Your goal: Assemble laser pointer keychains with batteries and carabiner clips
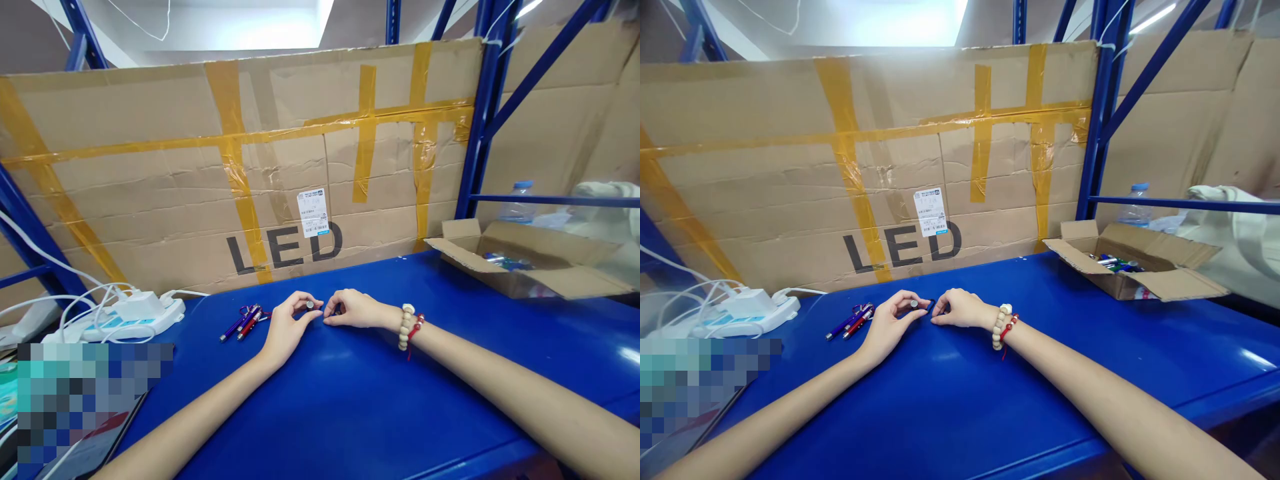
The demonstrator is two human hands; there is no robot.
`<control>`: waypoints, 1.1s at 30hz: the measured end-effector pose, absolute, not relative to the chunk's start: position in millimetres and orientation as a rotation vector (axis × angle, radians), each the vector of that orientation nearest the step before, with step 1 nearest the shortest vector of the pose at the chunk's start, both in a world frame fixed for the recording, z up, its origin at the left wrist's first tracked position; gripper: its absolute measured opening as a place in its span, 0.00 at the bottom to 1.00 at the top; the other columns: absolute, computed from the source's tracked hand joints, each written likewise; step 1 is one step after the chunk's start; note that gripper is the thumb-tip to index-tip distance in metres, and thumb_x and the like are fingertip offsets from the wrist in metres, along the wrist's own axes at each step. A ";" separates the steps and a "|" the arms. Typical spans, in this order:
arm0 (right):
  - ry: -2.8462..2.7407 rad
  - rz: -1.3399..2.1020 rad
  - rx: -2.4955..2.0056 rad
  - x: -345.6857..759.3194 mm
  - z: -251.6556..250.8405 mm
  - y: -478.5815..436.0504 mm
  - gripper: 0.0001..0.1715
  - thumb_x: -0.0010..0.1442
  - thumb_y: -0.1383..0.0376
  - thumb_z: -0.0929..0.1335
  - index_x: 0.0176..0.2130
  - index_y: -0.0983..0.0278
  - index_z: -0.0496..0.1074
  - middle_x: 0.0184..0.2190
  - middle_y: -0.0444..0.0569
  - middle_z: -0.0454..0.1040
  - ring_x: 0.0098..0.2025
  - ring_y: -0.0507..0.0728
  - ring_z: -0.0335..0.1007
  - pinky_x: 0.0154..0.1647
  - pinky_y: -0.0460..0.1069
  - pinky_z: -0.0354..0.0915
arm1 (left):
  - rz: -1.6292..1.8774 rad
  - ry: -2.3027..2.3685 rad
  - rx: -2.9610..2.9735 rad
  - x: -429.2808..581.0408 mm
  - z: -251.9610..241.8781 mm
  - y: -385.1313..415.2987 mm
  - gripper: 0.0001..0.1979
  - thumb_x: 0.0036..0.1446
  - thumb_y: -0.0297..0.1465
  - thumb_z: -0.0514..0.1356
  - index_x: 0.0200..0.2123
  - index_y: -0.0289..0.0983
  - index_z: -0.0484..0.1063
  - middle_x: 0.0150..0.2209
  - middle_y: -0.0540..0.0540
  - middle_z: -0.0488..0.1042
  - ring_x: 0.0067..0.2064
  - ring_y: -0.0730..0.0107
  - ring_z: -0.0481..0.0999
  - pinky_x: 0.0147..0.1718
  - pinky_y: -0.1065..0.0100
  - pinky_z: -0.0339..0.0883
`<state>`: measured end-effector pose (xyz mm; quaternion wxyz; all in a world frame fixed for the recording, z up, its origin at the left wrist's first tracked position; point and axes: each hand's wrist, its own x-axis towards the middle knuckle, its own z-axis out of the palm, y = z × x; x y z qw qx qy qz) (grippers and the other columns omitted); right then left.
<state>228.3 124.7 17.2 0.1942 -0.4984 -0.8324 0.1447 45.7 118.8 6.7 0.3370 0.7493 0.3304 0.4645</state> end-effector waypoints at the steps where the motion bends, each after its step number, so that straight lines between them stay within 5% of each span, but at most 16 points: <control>1: -2.341 0.421 -1.392 230.0 17.0 126.5 0.13 0.52 0.57 0.67 0.35 0.60 0.75 0.32 0.44 0.76 0.32 0.51 0.70 0.28 0.43 0.58 | 1.210 0.880 1.982 46.1 7.4 118.0 0.06 0.50 0.30 0.59 0.32 0.36 0.66 0.35 0.46 0.77 0.41 0.64 0.76 0.44 0.64 0.67; 9: -2.391 0.380 -1.380 238.2 23.6 126.4 0.10 0.53 0.64 0.68 0.38 0.62 0.74 0.35 0.46 0.75 0.36 0.52 0.71 0.31 0.43 0.61 | 1.032 1.087 2.282 49.5 13.0 109.0 0.12 0.58 0.34 0.50 0.44 0.38 0.67 0.34 0.47 0.76 0.26 0.73 0.72 0.31 0.70 0.66; 13: -2.357 0.238 -1.429 244.2 37.6 121.6 0.15 0.50 0.60 0.71 0.39 0.61 0.74 0.39 0.49 0.73 0.40 0.57 0.69 0.34 0.46 0.61 | 0.971 1.232 2.380 49.1 11.2 108.1 0.13 0.61 0.34 0.46 0.43 0.40 0.67 0.33 0.48 0.75 0.32 0.68 0.73 0.35 0.68 0.65; 18: -2.252 0.131 -1.497 269.6 54.2 128.9 0.09 0.53 0.64 0.68 0.37 0.62 0.74 0.38 0.49 0.74 0.39 0.57 0.69 0.35 0.48 0.60 | 0.930 1.319 2.410 49.5 10.4 107.3 0.12 0.62 0.34 0.43 0.43 0.42 0.63 0.39 0.48 0.73 0.41 0.65 0.74 0.39 0.65 0.64; 33: -2.365 0.321 -1.388 246.5 30.6 116.0 0.24 0.48 0.53 0.71 0.42 0.64 0.73 0.40 0.51 0.72 0.33 0.53 0.70 0.31 0.45 0.61 | 0.877 1.428 2.473 40.5 13.3 109.8 0.12 0.61 0.38 0.44 0.43 0.42 0.61 0.35 0.49 0.74 0.37 0.65 0.76 0.35 0.68 0.66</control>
